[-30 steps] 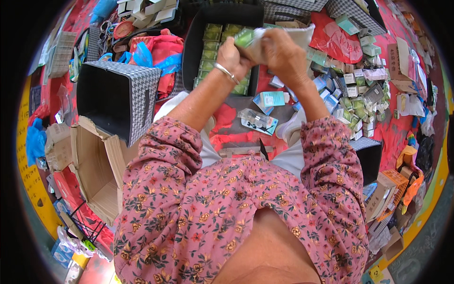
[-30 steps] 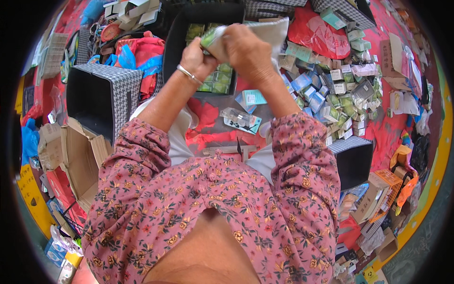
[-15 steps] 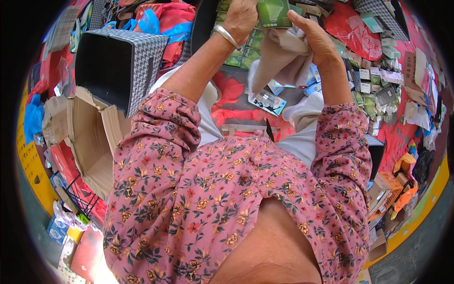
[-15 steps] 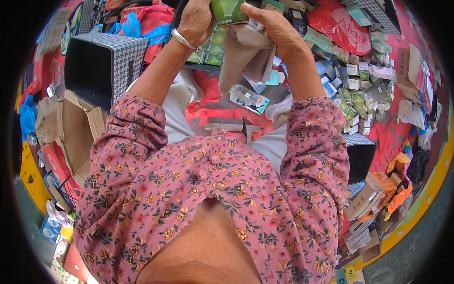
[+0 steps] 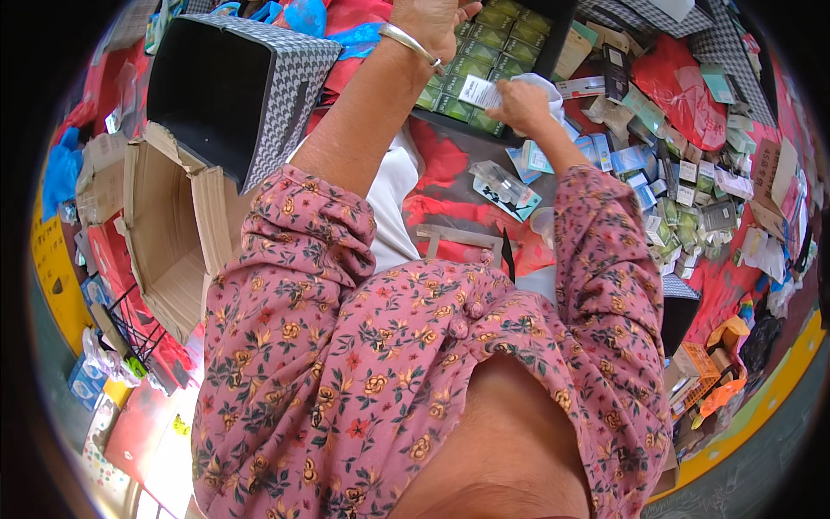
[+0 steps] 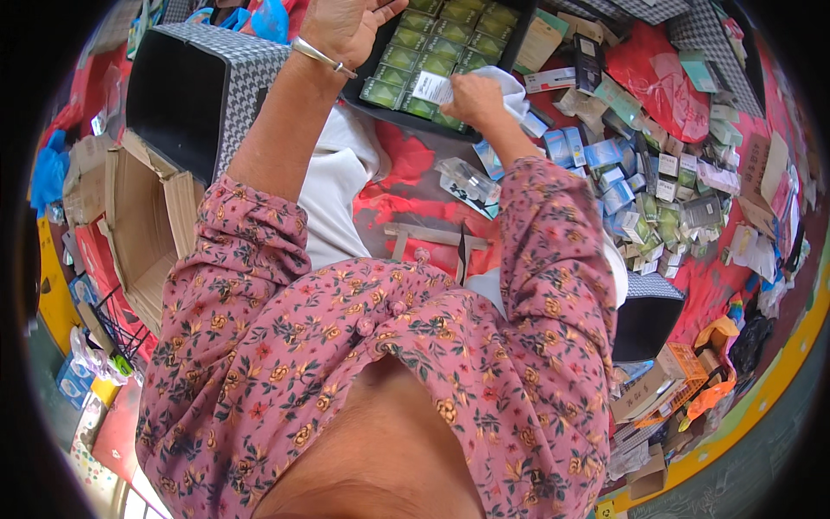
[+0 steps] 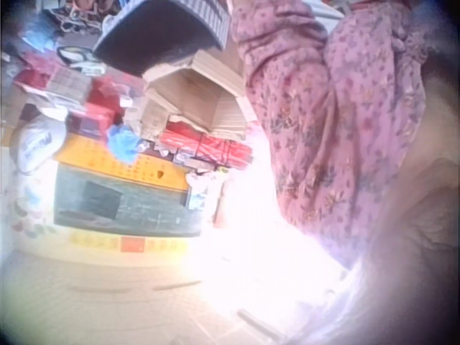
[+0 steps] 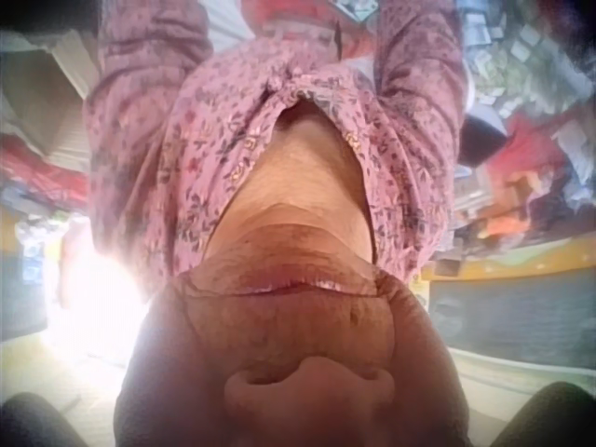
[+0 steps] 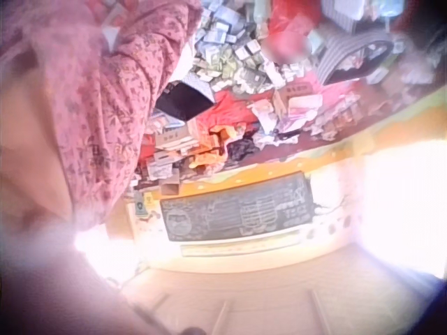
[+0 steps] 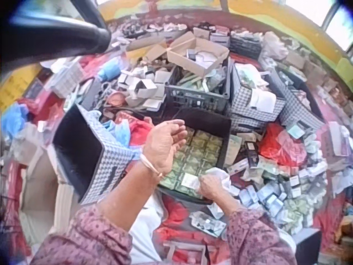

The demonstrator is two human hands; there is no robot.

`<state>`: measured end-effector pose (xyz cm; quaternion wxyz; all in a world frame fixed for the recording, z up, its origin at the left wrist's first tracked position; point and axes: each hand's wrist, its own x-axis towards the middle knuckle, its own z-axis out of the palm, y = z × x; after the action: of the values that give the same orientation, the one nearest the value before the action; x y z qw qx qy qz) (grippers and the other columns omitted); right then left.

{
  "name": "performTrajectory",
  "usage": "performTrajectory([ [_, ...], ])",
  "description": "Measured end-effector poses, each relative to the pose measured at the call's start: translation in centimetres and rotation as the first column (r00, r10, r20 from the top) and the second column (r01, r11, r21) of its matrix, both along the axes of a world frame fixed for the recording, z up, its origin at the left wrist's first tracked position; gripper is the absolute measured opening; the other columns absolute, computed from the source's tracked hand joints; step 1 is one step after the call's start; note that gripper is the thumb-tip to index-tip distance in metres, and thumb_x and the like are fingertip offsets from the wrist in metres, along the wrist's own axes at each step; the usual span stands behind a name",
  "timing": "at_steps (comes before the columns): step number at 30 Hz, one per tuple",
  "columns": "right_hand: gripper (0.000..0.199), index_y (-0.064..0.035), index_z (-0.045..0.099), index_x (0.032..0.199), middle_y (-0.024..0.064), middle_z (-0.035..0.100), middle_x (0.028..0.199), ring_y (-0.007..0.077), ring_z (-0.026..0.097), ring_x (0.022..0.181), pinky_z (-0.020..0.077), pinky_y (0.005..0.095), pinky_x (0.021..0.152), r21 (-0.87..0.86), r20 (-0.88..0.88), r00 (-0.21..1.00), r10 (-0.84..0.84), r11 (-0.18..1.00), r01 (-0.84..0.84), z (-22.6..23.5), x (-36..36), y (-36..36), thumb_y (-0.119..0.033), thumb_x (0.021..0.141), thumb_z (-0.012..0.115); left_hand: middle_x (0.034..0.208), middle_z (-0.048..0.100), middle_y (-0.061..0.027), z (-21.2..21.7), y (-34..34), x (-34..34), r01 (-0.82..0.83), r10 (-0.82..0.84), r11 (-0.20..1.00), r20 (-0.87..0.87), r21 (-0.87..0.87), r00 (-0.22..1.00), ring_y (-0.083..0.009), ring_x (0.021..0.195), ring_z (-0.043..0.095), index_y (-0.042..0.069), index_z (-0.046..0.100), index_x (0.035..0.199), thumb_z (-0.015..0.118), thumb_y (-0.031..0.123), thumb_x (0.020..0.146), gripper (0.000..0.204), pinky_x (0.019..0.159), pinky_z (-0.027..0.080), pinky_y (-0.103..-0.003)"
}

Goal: The person sits on the floor and sorts through a pile of small green and white boxes, wiping each box with a white cloth before placing them into a black crate.

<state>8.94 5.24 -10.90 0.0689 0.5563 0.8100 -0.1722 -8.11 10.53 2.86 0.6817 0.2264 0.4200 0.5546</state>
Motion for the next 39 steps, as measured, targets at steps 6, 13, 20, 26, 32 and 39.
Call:
performTrajectory([
  [6, 0.040, -0.0042, 0.060, 0.084, 0.0161, 0.062, 0.078, 0.0318, 0.061, 0.073, 0.0490, 0.0409, 0.064, -0.028, -0.021, 1.000, 0.000, 1.000, -0.001, -6.8, -1.4, -1.2, -0.038, 0.064, 0.065, 0.084, 0.056, -0.0039, 0.7, -0.3, 0.5, -0.069, 0.068, 0.998, 0.035, 0.015, 0.997, -0.0143, 0.075, 0.055, 0.003, 0.054, 0.095, 0.049, 0.010, 0.080, 0.018, 0.068, 0.045, -0.027],
  [13, 0.040, -0.0044, 0.062, 0.089, 0.0191, 0.061, 0.085, 0.0315, 0.060, 0.082, 0.0484, 0.0400, 0.069, -0.069, -0.070, 0.993, -0.095, 0.993, 0.090, -8.7, -2.1, -1.3, -0.034, 0.062, 0.068, 0.083, 0.056, -0.0032, 1.3, -0.8, 1.0, -0.063, 0.063, 0.998, 0.030, 0.005, 0.998, -0.0141, 0.075, 0.055, 0.004, 0.055, 0.094, 0.050, 0.009, 0.079, 0.016, 0.068, 0.045, -0.027],
  [20, 0.037, 0.0019, 0.058, 0.089, 0.0208, 0.060, 0.081, 0.0343, 0.058, 0.077, 0.0450, 0.0382, 0.065, -0.394, -0.332, 0.943, -0.025, 0.912, -0.115, -12.8, 0.1, 2.2, -0.024, 0.064, 0.066, 0.083, 0.056, -0.0034, 1.5, -1.1, 1.0, 0.014, -0.011, 0.999, 0.054, -0.047, 0.998, -0.0148, 0.077, 0.055, 0.003, 0.054, 0.094, 0.050, 0.008, 0.078, 0.017, 0.069, 0.045, -0.027],
  [26, 0.030, -0.0019, 0.057, 0.091, 0.0196, 0.060, 0.082, 0.0326, 0.057, 0.075, 0.0441, 0.0392, 0.066, -0.536, -0.286, 0.957, 0.049, 0.819, -0.203, -14.9, -0.9, 3.7, -0.023, 0.070, 0.058, 0.084, 0.056, -0.0039, 1.9, -1.3, 1.0, 0.013, -0.009, 0.999, 0.079, -0.050, 0.997, -0.0150, 0.077, 0.054, 0.002, 0.053, 0.095, 0.051, 0.007, 0.079, 0.018, 0.070, 0.045, -0.028],
  [32, 0.040, -0.0038, 0.062, 0.097, 0.0168, 0.059, 0.102, 0.0314, 0.057, 0.094, 0.0458, 0.0373, 0.080, -0.359, -0.147, 0.987, -0.065, 0.933, 0.008, -14.1, -2.8, 1.1, -0.033, 0.071, 0.062, 0.084, 0.055, -0.0040, 2.0, -1.7, 1.1, 0.031, -0.023, 0.997, 0.108, -0.075, 0.994, -0.0150, 0.078, 0.054, 0.002, 0.052, 0.095, 0.051, 0.008, 0.079, 0.017, 0.071, 0.046, -0.027],
  [39, 0.043, -0.0025, 0.062, 0.096, 0.0186, 0.059, 0.104, 0.0302, 0.056, 0.099, 0.0446, 0.0386, 0.084, -0.578, 0.009, 0.935, -0.354, 0.761, 0.294, -10.7, -2.9, -1.0, -0.032, 0.066, 0.066, 0.085, 0.055, -0.0046, 2.6, -2.4, 0.7, 0.072, -0.062, 0.990, 0.088, -0.118, 0.994, -0.0152, 0.079, 0.054, 0.002, 0.050, 0.097, 0.050, 0.007, 0.080, 0.018, 0.070, 0.046, -0.027],
])
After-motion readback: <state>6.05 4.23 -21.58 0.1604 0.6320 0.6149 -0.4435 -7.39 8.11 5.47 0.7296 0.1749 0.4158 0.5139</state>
